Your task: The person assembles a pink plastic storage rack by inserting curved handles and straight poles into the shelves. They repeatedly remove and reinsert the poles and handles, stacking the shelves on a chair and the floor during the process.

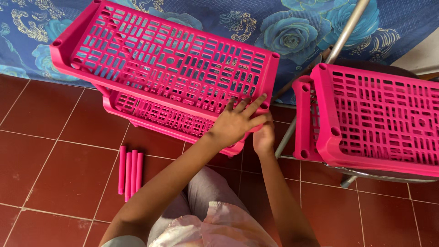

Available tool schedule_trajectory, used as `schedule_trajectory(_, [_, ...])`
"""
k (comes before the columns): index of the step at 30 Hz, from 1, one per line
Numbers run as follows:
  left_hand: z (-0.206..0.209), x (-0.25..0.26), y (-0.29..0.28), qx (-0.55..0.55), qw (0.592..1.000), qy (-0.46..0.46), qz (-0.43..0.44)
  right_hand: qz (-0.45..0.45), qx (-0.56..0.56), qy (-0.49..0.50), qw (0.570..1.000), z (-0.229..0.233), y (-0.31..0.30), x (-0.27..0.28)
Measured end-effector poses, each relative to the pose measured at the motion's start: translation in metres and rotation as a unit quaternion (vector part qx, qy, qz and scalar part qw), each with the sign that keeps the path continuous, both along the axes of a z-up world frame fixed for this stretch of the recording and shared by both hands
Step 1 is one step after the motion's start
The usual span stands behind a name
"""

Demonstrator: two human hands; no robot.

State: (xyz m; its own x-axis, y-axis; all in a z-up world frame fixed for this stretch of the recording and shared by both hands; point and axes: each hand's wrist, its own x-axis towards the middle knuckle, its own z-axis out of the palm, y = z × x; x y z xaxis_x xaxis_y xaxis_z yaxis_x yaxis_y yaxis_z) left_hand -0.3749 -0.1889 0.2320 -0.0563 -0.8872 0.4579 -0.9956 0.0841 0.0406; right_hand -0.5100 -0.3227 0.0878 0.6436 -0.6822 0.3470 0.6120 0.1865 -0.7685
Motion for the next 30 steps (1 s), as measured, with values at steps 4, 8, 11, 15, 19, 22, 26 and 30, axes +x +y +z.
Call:
schedule_trajectory(4, [0.003, -0.005, 0.009, -0.057, 0.998, 0.038, -0.012, -0.042, 0.099, -0.005, 0.994, 0.018, -0.012, 0.001])
schedule_trajectory(8, [0.014, -0.007, 0.029, -0.028, 0.997, 0.07, -0.014, -0.137, 0.062, 0.129, 0.98, 0.031, -0.036, 0.031])
schedule_trajectory(11, [0.025, -0.004, 0.041, -0.018, 0.995, 0.1, -0.025, -0.146, 0.025, 0.174, 0.974, 0.037, -0.066, 0.067])
schedule_trajectory(15, [0.034, 0.003, 0.047, -0.047, 0.981, 0.183, -0.037, -0.064, -0.065, 0.094, 0.991, 0.017, -0.087, 0.089])
schedule_trajectory(19, [0.039, 0.018, 0.007, -0.056, 0.954, 0.293, 0.038, -0.081, -0.069, 0.034, 0.994, -0.007, -0.129, 0.111])
schedule_trajectory(22, [0.048, 0.04, -0.044, 0.035, 0.927, 0.353, 0.121, -0.059, -0.058, -0.006, 0.997, -0.029, -0.147, 0.118])
schedule_trajectory(26, [0.052, 0.029, -0.123, 0.272, 0.889, 0.28, 0.239, 0.015, -0.085, -0.007, 0.996, -0.043, -0.167, 0.133])
schedule_trajectory(30, [0.043, 0.025, -0.142, 0.27, 0.893, 0.243, 0.264, -0.097, -0.194, 0.254, 0.943, -0.045, -0.177, 0.139])
